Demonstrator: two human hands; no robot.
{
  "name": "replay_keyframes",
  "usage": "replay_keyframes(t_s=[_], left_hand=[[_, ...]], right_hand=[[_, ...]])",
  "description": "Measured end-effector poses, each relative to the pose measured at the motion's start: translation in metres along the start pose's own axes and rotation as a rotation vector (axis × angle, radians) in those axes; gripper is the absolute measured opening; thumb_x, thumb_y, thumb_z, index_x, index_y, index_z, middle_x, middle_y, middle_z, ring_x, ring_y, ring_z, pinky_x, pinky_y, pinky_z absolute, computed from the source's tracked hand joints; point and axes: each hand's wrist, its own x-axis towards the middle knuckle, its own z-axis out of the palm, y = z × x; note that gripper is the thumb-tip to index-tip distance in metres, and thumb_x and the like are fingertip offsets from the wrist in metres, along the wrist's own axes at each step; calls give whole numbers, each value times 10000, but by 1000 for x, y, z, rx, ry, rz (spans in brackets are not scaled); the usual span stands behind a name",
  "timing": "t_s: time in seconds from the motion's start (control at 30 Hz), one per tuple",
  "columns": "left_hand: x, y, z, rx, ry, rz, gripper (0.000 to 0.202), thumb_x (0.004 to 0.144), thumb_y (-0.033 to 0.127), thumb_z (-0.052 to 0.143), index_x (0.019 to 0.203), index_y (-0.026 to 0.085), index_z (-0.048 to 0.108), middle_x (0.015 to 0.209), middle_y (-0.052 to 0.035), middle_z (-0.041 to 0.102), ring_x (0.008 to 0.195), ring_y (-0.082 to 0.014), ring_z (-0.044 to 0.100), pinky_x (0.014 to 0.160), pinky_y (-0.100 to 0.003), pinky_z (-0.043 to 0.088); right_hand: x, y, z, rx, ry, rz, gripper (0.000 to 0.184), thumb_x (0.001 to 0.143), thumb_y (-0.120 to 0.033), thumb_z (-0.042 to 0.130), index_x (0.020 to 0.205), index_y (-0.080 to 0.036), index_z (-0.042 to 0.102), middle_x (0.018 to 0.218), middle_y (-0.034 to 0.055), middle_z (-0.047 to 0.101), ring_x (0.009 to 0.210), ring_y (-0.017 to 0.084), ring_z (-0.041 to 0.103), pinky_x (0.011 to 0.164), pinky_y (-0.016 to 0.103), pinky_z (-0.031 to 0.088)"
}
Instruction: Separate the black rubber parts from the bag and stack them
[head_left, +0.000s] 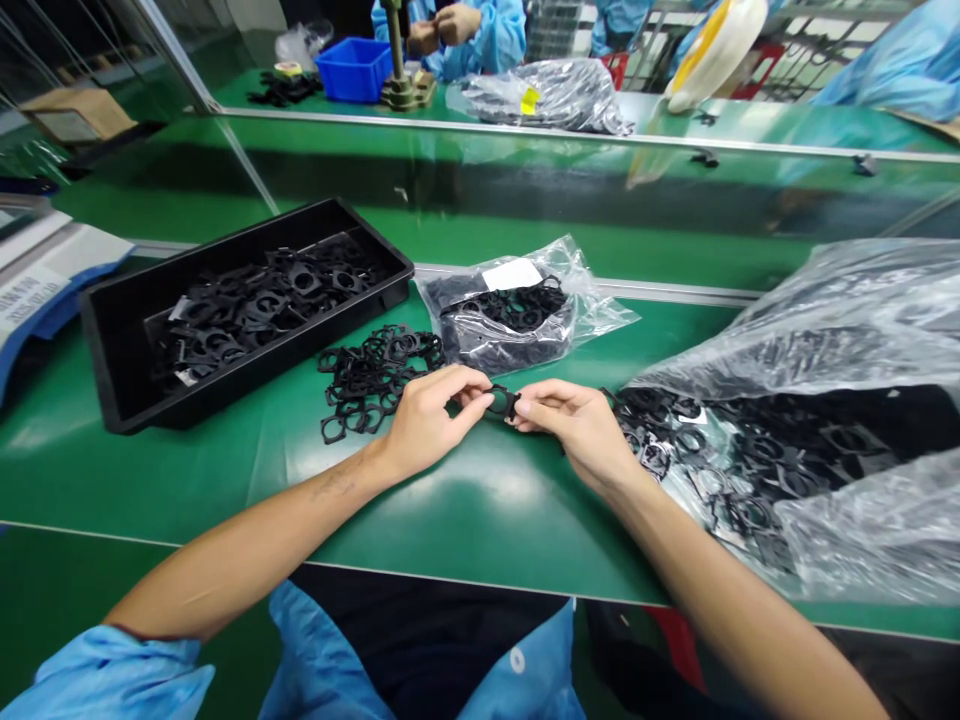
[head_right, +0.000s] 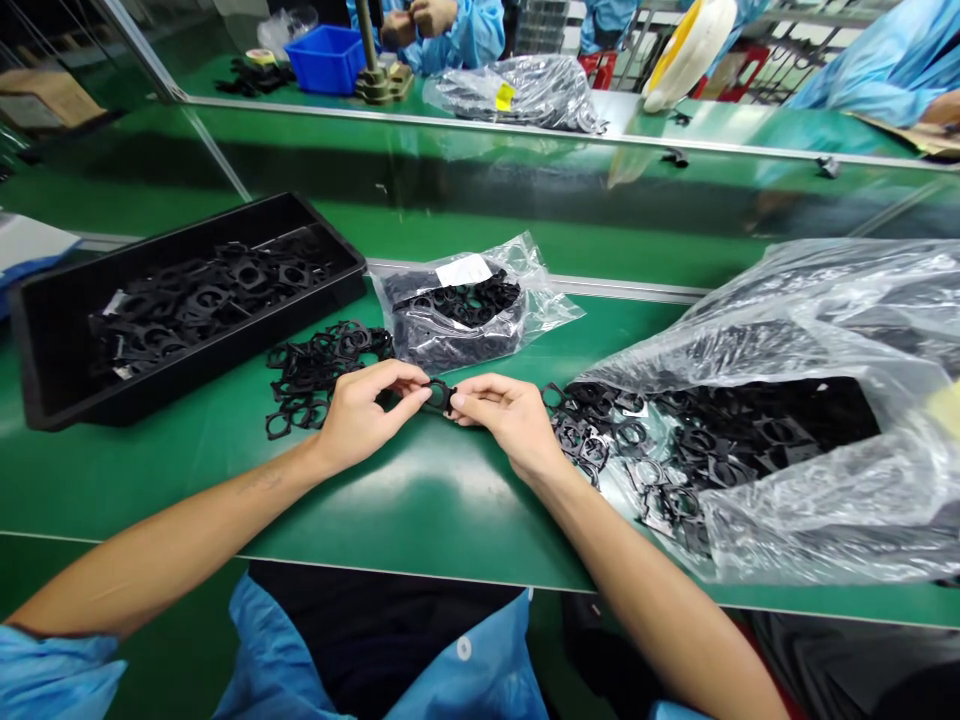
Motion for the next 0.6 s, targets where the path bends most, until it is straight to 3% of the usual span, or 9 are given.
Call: replay_keyframes(t_s=[0.6], left_hand=[[1,0,-2,41,-31,48,22,887,156,650,871,172,647,748,13,659,664,-102,613,678,-219,498]], right_hand=[[-2,0,2,-30,0,-33,303,609,-413,898,693,-177,728,681,31,714,614,145,646,671,303,570]])
